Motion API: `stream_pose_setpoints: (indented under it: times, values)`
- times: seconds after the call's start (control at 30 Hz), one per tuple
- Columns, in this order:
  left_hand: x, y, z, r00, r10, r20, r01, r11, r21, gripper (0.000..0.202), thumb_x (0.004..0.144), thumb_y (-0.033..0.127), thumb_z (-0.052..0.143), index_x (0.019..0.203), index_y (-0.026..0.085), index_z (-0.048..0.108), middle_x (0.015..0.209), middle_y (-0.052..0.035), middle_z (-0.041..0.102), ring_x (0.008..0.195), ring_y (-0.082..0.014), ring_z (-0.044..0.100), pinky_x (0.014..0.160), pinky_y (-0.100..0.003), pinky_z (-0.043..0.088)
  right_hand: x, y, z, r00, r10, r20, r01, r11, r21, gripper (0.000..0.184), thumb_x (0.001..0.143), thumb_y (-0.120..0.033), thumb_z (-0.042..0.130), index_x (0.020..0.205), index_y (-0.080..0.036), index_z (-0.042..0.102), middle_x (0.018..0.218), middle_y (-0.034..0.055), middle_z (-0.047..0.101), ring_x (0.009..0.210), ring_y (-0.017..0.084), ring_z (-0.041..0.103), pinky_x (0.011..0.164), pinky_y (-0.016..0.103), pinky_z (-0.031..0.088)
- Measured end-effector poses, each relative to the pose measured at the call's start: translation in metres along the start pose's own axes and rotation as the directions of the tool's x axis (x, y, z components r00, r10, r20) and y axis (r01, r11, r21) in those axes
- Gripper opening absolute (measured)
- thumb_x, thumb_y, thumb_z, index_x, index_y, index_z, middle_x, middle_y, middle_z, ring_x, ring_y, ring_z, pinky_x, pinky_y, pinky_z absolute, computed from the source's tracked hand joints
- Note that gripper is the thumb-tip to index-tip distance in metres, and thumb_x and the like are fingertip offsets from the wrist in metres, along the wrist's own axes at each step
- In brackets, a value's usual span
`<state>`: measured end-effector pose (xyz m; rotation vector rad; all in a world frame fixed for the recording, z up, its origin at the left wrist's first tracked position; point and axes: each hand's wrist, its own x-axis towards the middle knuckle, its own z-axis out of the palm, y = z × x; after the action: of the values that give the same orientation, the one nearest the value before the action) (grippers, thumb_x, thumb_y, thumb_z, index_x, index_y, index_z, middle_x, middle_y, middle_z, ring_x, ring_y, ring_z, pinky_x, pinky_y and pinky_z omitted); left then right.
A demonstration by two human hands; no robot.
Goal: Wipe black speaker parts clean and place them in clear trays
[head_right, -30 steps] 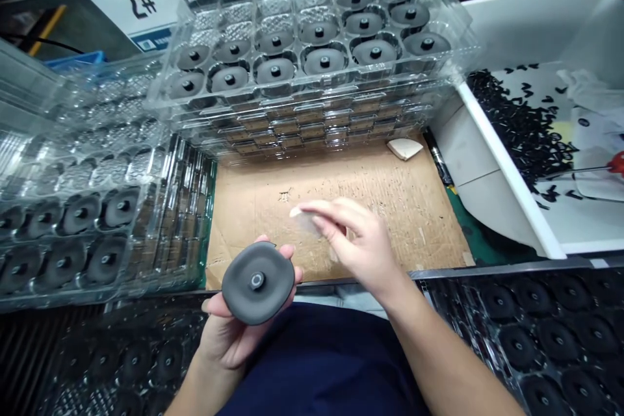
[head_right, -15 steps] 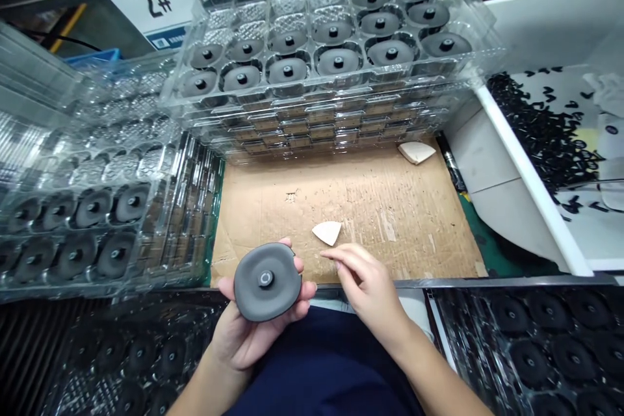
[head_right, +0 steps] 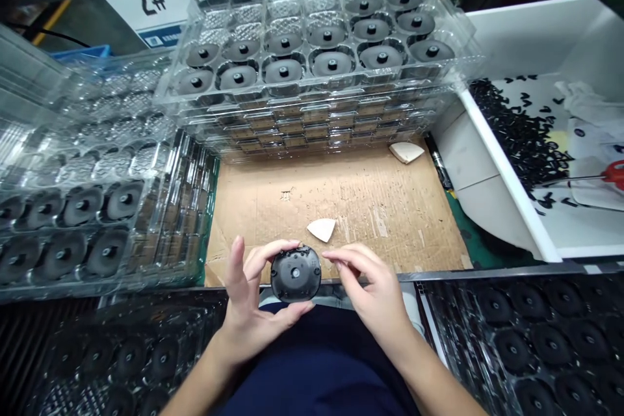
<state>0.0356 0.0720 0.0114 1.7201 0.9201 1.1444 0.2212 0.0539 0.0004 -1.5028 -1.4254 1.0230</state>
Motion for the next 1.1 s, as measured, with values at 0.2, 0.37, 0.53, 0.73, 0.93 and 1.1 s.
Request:
stream_pose_setpoints:
  times: [0.2,0.37,0.53,0.73,0.93,1.1]
  values:
    - [-0.001,0.003,-0.003,1.000,-0.020,0.022,0.020,1.000,-0.013,0.111,0.067,0.014,0.077,0.147,0.037,0.004,0.120,-0.0064,0.059,0.107,-0.0224,0.058,0.097,-0.040,0.042,0.000,-0.024,-0.009,0.998,0.039,0.045,-0.048,0.976,0.212,0.013,0.084,-0.027,0.064,0.095,-0.027,0.071,0.088,0.0023,0.066,0.074,0.014,0.060,0.062,0.024,0.049]
    - [-0.008,0.002,-0.006,0.983,-0.178,0.038,0.182,0.969,-0.165,0.101,0.070,0.023,0.076,0.146,0.034,0.010,0.114,-0.0055,0.062,0.104,-0.0241,0.058,0.097,-0.042,0.040,0.014,-0.043,-0.014,0.896,0.111,0.431,-0.245,0.932,0.268,0.017,0.079,-0.030,0.070,0.094,-0.023,0.072,0.080,0.0017,0.070,0.069,0.013,0.062,0.062,0.026,0.051]
    - [-0.012,0.004,-0.010,0.938,-0.313,0.149,0.345,0.887,-0.308,0.100,0.069,0.038,0.075,0.146,0.030,0.011,0.109,-0.0063,0.064,0.101,-0.0254,0.060,0.099,-0.045,0.036,0.026,-0.049,-0.015,0.785,0.089,0.614,-0.396,0.834,0.386,0.017,0.075,-0.027,0.073,0.091,-0.021,0.073,0.077,0.0001,0.072,0.070,0.012,0.066,0.067,0.024,0.053]
    - [-0.009,0.007,-0.010,0.907,-0.325,0.267,0.402,0.858,-0.321,0.106,0.067,0.046,0.075,0.146,0.028,0.006,0.106,-0.0076,0.066,0.102,-0.0264,0.061,0.100,-0.044,0.038,0.025,-0.049,-0.014,0.767,0.061,0.639,-0.418,0.803,0.425,0.005,0.073,-0.019,0.074,0.078,-0.020,0.074,0.075,-0.0018,0.071,0.068,0.009,0.064,0.065,0.020,0.051]
    - [-0.009,0.004,-0.007,0.948,-0.268,0.169,0.309,0.901,-0.305,0.097,0.069,0.029,0.077,0.145,0.032,0.016,0.116,-0.0079,0.064,0.106,-0.0242,0.060,0.102,-0.044,0.039,0.014,-0.042,-0.016,0.850,0.136,0.509,-0.408,0.781,0.473,0.009,0.073,-0.023,0.076,0.080,-0.019,0.071,0.074,-0.0002,0.071,0.068,0.011,0.067,0.066,0.023,0.054]
    - [-0.008,0.006,-0.004,0.979,-0.202,0.037,0.204,0.936,-0.288,0.097,0.069,0.010,0.075,0.143,0.039,0.020,0.125,-0.0059,0.058,0.118,-0.0243,0.055,0.101,-0.042,0.044,0.003,-0.041,-0.016,0.975,0.045,0.218,-0.123,0.925,0.360,0.005,0.081,-0.024,0.067,0.084,-0.022,0.071,0.079,0.0009,0.069,0.068,0.012,0.063,0.061,0.023,0.052]
